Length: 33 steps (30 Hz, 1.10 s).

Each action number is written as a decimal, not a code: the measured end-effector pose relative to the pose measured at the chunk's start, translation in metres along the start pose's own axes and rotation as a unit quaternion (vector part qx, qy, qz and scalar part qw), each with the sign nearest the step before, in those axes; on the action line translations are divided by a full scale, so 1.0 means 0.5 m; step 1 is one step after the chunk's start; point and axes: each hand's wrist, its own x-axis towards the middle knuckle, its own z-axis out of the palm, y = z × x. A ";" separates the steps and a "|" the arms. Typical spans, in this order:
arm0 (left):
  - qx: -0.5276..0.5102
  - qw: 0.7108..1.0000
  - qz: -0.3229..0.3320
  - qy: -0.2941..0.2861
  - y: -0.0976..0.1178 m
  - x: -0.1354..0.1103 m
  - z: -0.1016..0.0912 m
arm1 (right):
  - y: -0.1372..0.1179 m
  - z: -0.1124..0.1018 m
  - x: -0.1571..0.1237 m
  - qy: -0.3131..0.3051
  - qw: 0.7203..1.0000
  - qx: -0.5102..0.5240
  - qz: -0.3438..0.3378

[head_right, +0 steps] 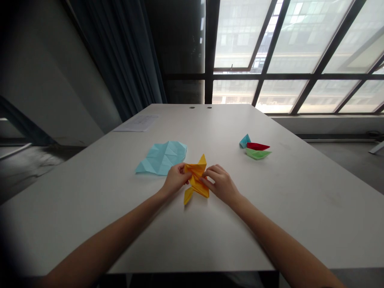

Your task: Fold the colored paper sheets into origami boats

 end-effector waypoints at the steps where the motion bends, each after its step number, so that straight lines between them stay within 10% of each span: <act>1: 0.019 1.000 0.013 0.006 0.000 -0.001 -0.002 | -0.005 0.000 -0.002 -0.008 1.000 -0.004 -0.019; 13: -0.028 0.999 -0.018 0.003 -0.018 0.013 -0.001 | -0.010 -0.002 0.001 0.074 0.984 0.019 0.159; 16: 0.052 0.992 0.092 0.074 -0.005 0.002 -0.005 | -0.001 -0.002 0.002 0.072 0.985 -0.018 0.156; 21: 0.358 0.856 0.373 0.020 0.027 -0.019 -0.017 | 0.005 -0.001 -0.002 0.054 0.989 -0.070 0.116; 25: 0.437 0.796 0.417 -0.049 0.034 -0.019 -0.020 | 0.004 0.000 -0.003 0.048 0.989 -0.060 0.123; 33: 0.379 0.844 0.379 -0.017 0.018 -0.024 -0.013 | 0.014 0.005 0.000 0.073 0.982 -0.014 0.172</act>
